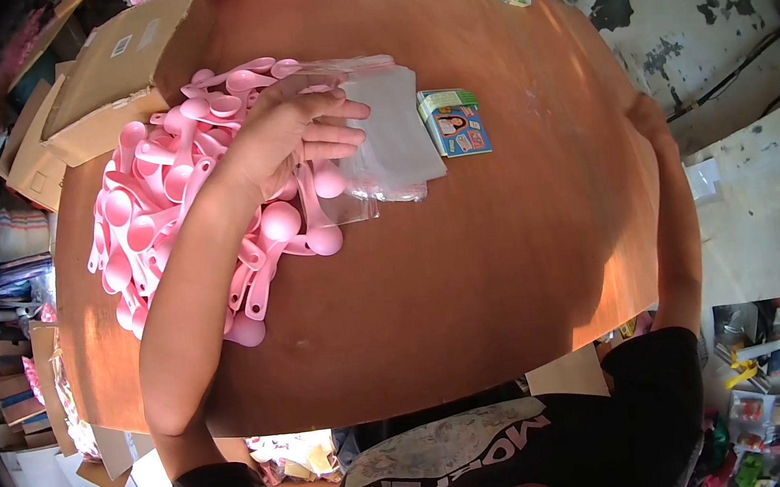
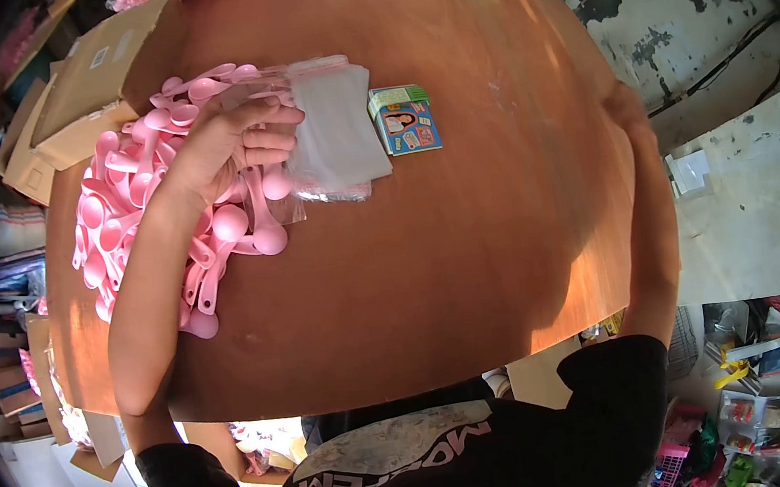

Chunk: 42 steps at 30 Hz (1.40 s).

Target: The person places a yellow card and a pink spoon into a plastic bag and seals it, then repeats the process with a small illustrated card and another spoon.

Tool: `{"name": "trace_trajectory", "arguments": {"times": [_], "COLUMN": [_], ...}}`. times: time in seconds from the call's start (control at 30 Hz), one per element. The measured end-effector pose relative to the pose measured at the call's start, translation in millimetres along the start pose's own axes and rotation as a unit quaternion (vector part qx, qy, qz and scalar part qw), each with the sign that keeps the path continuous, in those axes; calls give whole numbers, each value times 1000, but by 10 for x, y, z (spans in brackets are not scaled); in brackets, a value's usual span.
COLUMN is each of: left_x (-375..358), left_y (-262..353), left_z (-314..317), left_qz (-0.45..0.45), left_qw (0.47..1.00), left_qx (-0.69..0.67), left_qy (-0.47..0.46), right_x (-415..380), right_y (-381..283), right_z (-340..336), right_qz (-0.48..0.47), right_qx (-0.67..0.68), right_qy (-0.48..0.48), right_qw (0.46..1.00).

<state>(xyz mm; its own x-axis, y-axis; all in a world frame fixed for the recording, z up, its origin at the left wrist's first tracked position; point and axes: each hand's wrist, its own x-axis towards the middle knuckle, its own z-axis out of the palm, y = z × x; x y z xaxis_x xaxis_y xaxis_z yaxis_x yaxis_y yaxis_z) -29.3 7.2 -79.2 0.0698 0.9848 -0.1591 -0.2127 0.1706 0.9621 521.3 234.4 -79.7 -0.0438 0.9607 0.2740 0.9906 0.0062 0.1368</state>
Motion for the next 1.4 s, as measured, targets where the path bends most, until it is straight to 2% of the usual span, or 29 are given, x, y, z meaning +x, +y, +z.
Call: {"name": "trace_trajectory", "arguments": {"times": [0.03, 0.1, 0.13, 0.2, 0.33, 0.4, 0.47, 0.53, 0.57, 0.67, 0.73, 0.9, 0.97, 1.03, 1.07, 1.1, 1.13, 1.17, 1.23, 1.4], "left_x": [2, 15, 32, 33, 23, 12, -2, -4, -2, -16, -32, 47, 82, 56, 43, 36, 39, 28, -20, -101], "left_y": [-16, -17, -31, -32, -35, -25, -41, -47, -50, -19, -12, -68, -110, -93, -85, -79, -80, -73, -66, -12], "left_z": [2, -2, -23, -31, -35, -33, -54, -42, -35, -20, -8, -38, -65, -49, -42, -31, -20, 1, 46, 106], "left_qz": [-4, 3, -8, -10, -2, 1, 26, 35, 44, 42, 43, 42, 74, 93, 89, 84, 83, 83, 106, 102], "left_qw": [1000, 1000, 1000, 1000, 1000, 999, 999, 999, 999, 999, 999, 997, 994, 993, 996, 996, 995, 994, 986, 987], "left_qx": [-1, 8, 5, -1, -22, -31, -20, -2, 13, 17, 15, -51, -77, -79, -31, 17, 58, 61, 76, 58], "left_qy": [-3, -10, -5, 2, 10, 13, 19, 25, 27, 27, 21, 44, 7, 0, -7, -15, -22, -23, -102, -111], "right_x": [136, -181, -232, -282, -428, -714, -985, -1173, -1272, -1434, -1458, -1309, -1242, -1255, -1241, -1234, -1228, -1214, -1167, -1038], "right_y": [667, 1132, 1099, 970, -220, -1127, -1662, -2090, -2256, -2502, -2531, -2350, -2318, -2307, -2333, -2389, -2456, -2562, -2835, -3218], "right_z": [297, 386, 308, 127, -190, -656, -756, -790, -863, -844, -795, -804, -872, -1232, -1342, -1441, -1521, -1597, -1710, -1624], "right_qz": [96, 137, 139, 149, -20, -66, -235, -438, -487, -475, -435, -461, -487, -354, -355, -298, -236, -235, -227, -251], "right_qx": [-69, -236, -236, -120, 59, 162, 307, 291, 268, 220, 205, 280, 298, 369, 371, 430, 485, 486, 640, 670], "right_qy": [-6, 46, 46, -11, 120, 45, 43, 73, 59, 72, 14, -16, -15, -64, -63, -16, 30, 32, 48, 31], "right_qw": [993, 961, 961, 981, 991, 984, 921, 847, 829, 849, 877, 842, 821, 857, 856, 852, 841, 841, 732, 698]}}
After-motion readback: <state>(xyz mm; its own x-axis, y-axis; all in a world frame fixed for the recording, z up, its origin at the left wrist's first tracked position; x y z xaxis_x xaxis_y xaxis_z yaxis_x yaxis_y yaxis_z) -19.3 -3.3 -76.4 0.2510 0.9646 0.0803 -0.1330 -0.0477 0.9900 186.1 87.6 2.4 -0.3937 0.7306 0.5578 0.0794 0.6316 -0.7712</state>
